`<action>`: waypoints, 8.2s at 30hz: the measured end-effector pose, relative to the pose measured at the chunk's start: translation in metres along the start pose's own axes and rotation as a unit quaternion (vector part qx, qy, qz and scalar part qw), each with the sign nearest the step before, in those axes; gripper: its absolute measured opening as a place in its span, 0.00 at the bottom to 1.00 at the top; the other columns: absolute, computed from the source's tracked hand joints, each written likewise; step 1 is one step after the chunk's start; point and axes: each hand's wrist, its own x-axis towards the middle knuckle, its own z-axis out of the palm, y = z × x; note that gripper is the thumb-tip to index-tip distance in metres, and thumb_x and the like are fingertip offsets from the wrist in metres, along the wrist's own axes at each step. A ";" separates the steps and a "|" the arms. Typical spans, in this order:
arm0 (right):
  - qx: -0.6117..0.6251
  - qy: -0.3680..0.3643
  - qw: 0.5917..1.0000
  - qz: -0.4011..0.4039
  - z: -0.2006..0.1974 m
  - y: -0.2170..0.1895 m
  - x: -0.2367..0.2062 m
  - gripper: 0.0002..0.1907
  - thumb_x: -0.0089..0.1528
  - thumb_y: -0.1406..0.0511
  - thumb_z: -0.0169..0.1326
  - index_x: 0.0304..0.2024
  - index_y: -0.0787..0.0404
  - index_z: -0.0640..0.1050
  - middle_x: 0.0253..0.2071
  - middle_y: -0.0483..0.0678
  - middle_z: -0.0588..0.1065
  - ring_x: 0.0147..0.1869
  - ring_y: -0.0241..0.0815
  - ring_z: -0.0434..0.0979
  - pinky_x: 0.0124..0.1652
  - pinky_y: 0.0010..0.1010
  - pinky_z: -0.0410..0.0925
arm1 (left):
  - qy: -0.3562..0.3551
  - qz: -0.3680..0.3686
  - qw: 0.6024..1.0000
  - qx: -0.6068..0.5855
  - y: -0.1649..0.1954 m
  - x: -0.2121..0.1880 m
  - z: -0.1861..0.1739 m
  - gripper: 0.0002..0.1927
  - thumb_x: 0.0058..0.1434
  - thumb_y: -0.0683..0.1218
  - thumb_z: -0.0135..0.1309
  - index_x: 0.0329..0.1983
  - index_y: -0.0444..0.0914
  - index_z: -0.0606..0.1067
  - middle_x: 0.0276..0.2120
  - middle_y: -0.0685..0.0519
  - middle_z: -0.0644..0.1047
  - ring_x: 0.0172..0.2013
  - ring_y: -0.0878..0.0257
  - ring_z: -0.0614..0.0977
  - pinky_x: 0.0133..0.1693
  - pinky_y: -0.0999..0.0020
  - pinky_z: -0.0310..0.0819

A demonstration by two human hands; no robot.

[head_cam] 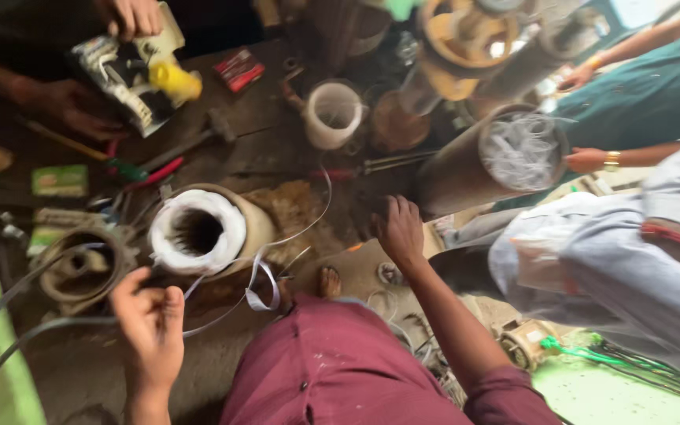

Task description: The person opens a small electrical box, then winds white insulated wire by hand onto a cylindrical metal core. The person repeatedly pulls wire from a spool and wraps it around the core, adjusting the coil as it builds up.

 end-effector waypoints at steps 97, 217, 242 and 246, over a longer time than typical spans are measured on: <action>0.494 -0.080 0.855 -0.132 -0.168 -0.082 0.001 0.07 0.69 0.67 0.55 0.48 0.64 0.79 0.38 0.47 0.79 0.41 0.33 0.79 0.42 0.26 0.73 | 0.120 0.207 0.904 0.355 0.100 0.027 0.109 0.33 0.68 0.59 0.60 0.60 0.26 0.72 0.33 0.42 0.75 0.38 0.49 0.76 0.61 0.52 0.68; -0.420 -0.319 0.643 -0.556 -0.024 -0.311 0.153 0.09 0.58 0.65 0.58 0.39 0.56 0.86 0.46 0.53 0.83 0.49 0.51 0.84 0.44 0.40 0.76 | 0.222 0.236 0.919 0.225 0.041 0.012 0.090 0.17 0.65 0.45 0.62 0.56 0.41 0.73 0.39 0.52 0.72 0.37 0.55 0.78 0.41 0.59 0.74; 0.111 -0.311 0.762 -0.557 -0.122 -0.177 0.057 0.08 0.59 0.69 0.56 0.41 0.58 0.80 0.38 0.48 0.77 0.42 0.51 0.82 0.40 0.40 0.74 | 0.058 -0.050 0.856 -0.511 0.050 -0.020 0.108 0.03 0.68 0.43 0.57 0.39 0.40 0.75 0.36 0.57 0.78 0.41 0.70 0.79 0.46 0.73 0.75; 0.223 -0.215 0.800 -0.513 -0.108 -0.157 0.052 0.12 0.57 0.72 0.60 0.43 0.61 0.77 0.44 0.50 0.76 0.47 0.53 0.77 0.46 0.40 0.72 | 0.061 -0.103 0.827 -0.550 0.058 -0.016 0.109 0.06 0.70 0.45 0.58 0.37 0.40 0.75 0.30 0.61 0.74 0.27 0.74 0.70 0.28 0.79 0.63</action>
